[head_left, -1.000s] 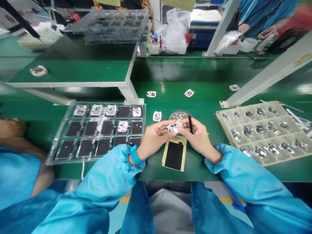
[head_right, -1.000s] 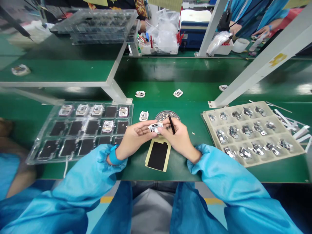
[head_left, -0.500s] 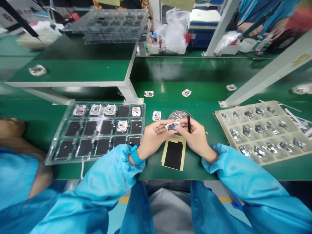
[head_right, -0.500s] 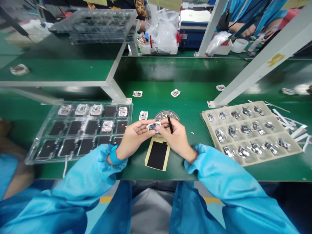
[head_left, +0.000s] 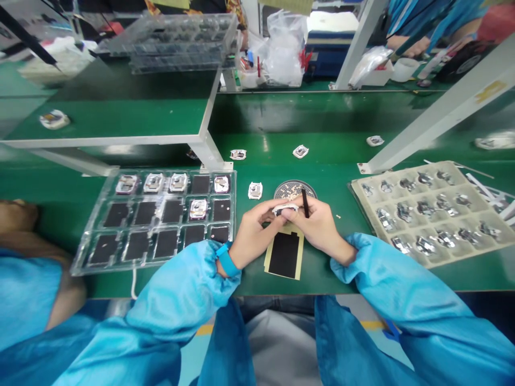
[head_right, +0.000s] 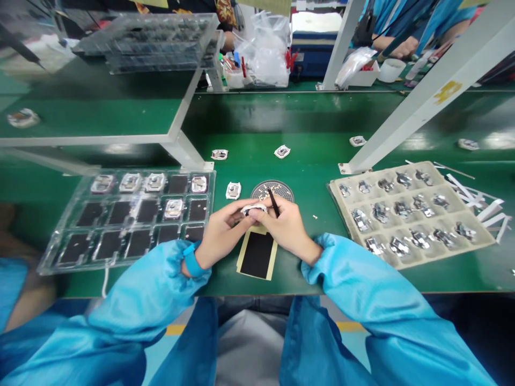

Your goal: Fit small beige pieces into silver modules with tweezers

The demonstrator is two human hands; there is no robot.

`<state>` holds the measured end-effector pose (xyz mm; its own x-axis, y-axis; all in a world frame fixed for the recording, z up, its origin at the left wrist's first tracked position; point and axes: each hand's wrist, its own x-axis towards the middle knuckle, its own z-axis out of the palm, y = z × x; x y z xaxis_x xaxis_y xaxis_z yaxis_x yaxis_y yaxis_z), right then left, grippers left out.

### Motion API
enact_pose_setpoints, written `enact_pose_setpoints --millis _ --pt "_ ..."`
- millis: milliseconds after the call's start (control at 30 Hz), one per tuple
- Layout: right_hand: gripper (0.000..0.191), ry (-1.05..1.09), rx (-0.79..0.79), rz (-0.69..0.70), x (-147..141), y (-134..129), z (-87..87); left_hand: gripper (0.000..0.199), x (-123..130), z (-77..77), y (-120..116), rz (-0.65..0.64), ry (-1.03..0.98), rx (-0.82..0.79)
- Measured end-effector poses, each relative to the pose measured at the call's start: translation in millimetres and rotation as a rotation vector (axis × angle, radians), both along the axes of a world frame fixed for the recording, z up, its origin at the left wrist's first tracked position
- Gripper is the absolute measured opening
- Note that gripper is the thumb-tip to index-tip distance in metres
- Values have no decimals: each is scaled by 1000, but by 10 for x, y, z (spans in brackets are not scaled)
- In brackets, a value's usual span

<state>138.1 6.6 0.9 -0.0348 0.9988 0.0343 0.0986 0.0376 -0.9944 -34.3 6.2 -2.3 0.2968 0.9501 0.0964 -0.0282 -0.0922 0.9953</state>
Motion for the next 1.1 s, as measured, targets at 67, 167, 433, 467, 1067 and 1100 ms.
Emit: enact_pose_setpoints --millis 67,167,433,467,1067,1100 --pt "38 -8 -11 -20 -12 3 12 32 5 7 -7 12 55 36" --pt "42 -22 -14 -32 -33 5 23 33 21 20 -24 71 74 41" --pt "38 4 10 -64 -82 -31 -42 30 28 54 -71 148 83 61" --pt "37 7 18 -66 -87 -37 -47 29 24 55 -83 153 92 73" --pt "22 -294 351 -20 187 102 131 31 30 13 1 111 155 34" --pt "16 -318 405 -8 203 104 150 30 21 9 0 118 209 85"
